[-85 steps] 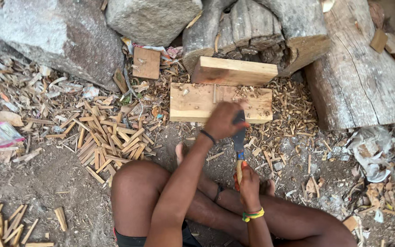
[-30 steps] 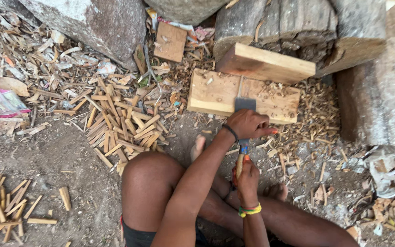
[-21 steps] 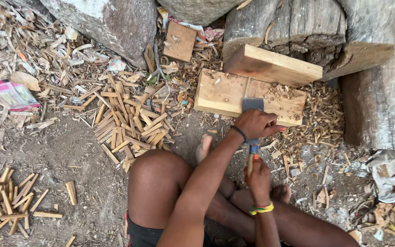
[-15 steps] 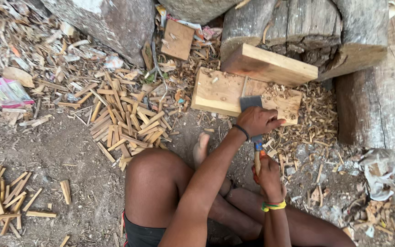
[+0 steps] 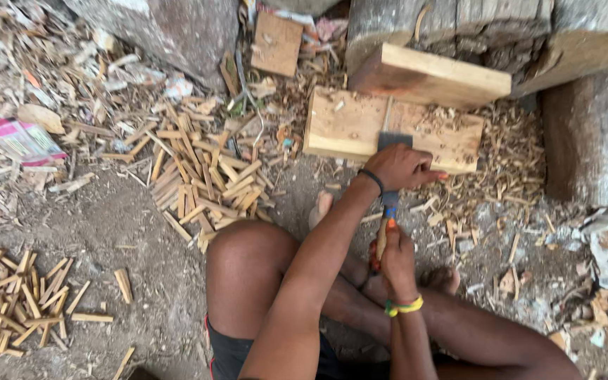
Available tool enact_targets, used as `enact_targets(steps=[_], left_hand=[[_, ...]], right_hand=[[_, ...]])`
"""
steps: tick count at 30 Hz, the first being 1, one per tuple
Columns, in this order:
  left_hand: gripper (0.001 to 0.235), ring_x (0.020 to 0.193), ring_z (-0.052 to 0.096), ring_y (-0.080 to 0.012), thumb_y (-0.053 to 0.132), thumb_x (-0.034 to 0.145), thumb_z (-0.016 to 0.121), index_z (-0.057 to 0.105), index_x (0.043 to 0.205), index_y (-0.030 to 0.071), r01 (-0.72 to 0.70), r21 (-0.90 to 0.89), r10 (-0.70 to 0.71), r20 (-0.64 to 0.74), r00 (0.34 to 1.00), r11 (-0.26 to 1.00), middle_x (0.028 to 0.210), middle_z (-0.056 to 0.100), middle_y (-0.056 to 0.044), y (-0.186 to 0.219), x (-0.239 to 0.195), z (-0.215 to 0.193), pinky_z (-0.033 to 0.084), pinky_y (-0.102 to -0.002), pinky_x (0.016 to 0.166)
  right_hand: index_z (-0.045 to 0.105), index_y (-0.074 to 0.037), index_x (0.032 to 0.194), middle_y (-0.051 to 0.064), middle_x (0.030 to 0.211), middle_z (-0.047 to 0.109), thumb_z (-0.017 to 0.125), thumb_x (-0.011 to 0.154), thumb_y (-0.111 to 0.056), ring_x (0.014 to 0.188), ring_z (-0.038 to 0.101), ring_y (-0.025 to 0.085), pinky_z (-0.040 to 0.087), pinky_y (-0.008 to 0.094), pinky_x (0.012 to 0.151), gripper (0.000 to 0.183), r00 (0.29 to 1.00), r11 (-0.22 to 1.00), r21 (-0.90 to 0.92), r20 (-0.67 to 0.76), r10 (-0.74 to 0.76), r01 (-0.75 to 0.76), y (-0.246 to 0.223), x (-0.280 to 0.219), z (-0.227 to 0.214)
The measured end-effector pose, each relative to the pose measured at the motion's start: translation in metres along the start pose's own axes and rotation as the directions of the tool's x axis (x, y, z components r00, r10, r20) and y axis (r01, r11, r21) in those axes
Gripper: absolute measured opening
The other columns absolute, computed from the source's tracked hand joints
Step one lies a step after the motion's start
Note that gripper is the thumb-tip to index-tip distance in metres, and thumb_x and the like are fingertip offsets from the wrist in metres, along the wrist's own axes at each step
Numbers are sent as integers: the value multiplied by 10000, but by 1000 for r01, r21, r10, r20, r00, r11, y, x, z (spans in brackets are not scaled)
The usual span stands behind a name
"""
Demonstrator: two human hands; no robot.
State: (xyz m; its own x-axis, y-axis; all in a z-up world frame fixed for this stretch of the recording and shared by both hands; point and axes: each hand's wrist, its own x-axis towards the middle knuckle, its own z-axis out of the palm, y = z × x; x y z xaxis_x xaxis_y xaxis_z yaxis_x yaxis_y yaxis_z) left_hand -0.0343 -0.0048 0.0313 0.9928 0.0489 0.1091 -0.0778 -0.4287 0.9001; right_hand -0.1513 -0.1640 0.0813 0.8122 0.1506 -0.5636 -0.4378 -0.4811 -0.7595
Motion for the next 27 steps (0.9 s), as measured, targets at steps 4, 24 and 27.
enact_targets(steps=[4,24,27], left_hand=[[576,690,735,-327,654,927,522,704,786,126,-3,-14,1,-108,994,1000,698,735,-119,9,5,13,567,-482,669],[604,779,695,-370,689,890,540,776,818,139,-81,78,88,-97,991,994,735,732,-166,-17,10,10,554,-492,749],[605,877,702,-370,682,909,522,784,856,140,-31,60,33,-33,999,998,794,747,-159,-18,11,10,551,-505,803]], right_hand=[[580,-49,907,59,608,531,384,1058,-343,405,444,133,326,299,366,384,999,987,-159,45,-23,30,-5,20,-48],[541,-48,914,74,610,549,405,1056,-374,382,436,143,326,302,344,380,998,996,73,45,48,-52,-4,-3,19],[548,-29,910,80,613,543,413,1068,-375,382,435,146,338,305,350,403,999,998,57,29,23,-24,-4,-4,19]])
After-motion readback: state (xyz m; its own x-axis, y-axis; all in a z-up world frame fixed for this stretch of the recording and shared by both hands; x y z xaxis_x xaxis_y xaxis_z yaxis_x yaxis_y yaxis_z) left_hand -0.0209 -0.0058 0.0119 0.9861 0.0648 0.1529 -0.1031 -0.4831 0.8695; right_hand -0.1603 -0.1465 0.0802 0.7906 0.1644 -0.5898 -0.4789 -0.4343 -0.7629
